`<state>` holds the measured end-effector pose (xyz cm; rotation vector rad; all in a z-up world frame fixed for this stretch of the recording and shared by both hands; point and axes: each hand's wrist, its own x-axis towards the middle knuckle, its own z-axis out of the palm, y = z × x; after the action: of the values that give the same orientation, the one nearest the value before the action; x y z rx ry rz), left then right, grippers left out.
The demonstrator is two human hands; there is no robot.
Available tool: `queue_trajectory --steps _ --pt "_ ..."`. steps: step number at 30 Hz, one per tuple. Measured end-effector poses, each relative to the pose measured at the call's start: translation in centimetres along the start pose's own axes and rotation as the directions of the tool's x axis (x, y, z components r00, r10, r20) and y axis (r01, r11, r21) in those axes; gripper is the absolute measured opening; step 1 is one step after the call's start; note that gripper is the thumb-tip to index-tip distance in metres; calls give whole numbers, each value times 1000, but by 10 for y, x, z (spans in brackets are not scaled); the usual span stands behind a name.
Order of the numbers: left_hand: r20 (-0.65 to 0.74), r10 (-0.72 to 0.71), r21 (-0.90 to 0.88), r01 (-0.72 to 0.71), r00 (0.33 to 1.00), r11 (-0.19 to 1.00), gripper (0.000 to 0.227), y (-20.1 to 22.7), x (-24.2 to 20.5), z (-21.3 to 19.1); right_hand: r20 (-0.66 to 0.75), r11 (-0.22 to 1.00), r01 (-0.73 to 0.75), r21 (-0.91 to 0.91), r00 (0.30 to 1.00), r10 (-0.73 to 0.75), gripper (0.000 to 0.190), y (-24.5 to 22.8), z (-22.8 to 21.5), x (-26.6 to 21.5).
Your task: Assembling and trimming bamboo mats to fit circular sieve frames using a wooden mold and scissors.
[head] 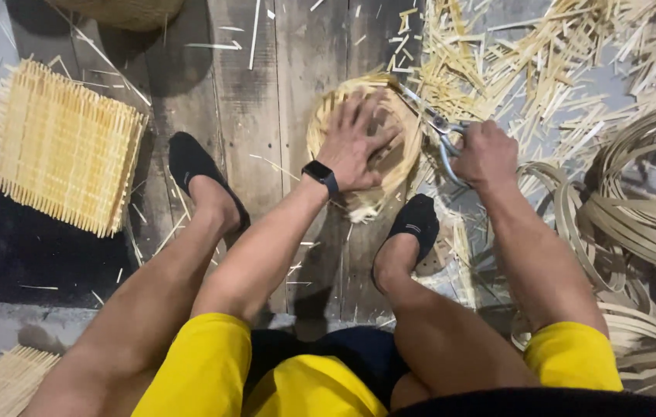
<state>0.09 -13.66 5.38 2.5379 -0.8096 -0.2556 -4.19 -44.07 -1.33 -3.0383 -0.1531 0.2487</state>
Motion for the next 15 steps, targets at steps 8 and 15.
queue_trajectory --steps 8,15 --pt "-46 -182 -141 174 982 975 126 -9 6 28 60 999 -27 -23 998 29 68 -14 -30 13" --pt "60 -116 -90 121 991 989 123 -4 4 9 236 998 -58 -38 970 66 65 3 -33 7"
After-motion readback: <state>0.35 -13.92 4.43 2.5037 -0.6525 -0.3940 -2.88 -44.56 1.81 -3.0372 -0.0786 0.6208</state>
